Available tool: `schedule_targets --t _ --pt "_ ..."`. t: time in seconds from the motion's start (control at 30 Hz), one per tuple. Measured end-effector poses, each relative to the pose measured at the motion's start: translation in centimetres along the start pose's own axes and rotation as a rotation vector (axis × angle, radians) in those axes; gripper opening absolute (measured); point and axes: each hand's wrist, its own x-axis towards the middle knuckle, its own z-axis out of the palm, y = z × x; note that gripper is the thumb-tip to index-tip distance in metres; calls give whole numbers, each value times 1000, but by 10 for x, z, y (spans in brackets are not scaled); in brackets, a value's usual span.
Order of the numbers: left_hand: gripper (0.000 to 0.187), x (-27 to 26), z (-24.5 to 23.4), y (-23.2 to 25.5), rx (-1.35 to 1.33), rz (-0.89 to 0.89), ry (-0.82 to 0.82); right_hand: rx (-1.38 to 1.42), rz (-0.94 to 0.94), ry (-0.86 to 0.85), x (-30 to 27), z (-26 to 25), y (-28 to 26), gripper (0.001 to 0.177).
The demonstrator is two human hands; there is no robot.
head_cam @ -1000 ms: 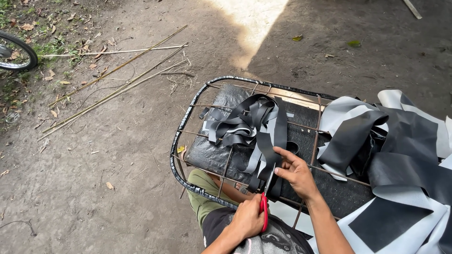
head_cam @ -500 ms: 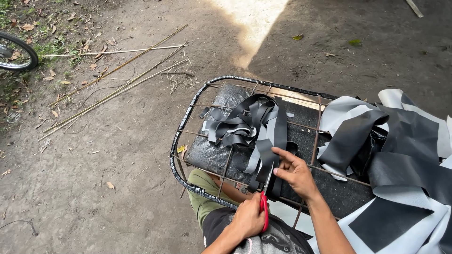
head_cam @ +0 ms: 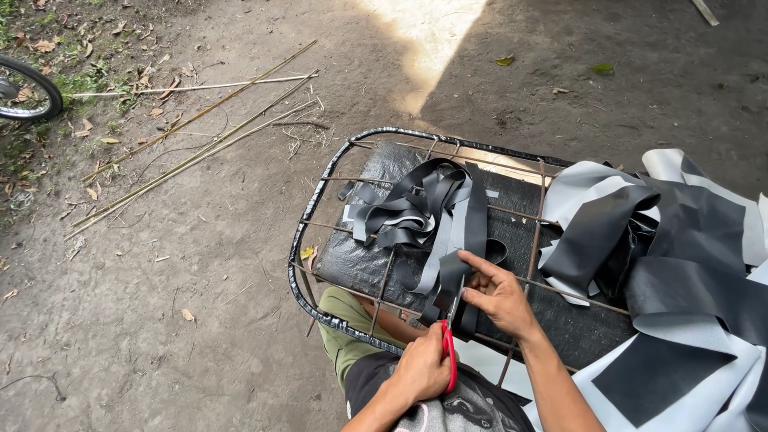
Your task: Cutting strips of black and white upholstery material using scissors on a metal frame.
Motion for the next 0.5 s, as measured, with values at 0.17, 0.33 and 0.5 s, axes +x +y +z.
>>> schedule_targets --t 0.17,0.33,0.5 --pt "27 2 2 -4 -19 4 24 -20 -6 -69 -3 1 -2 78" --pt "21 5 11 -18 8 42 61 -49 34 -47 -3 2 -5 83" --pt "25 6 7 -16 -14 27 48 -108 59 -183 -8 4 -20 94"
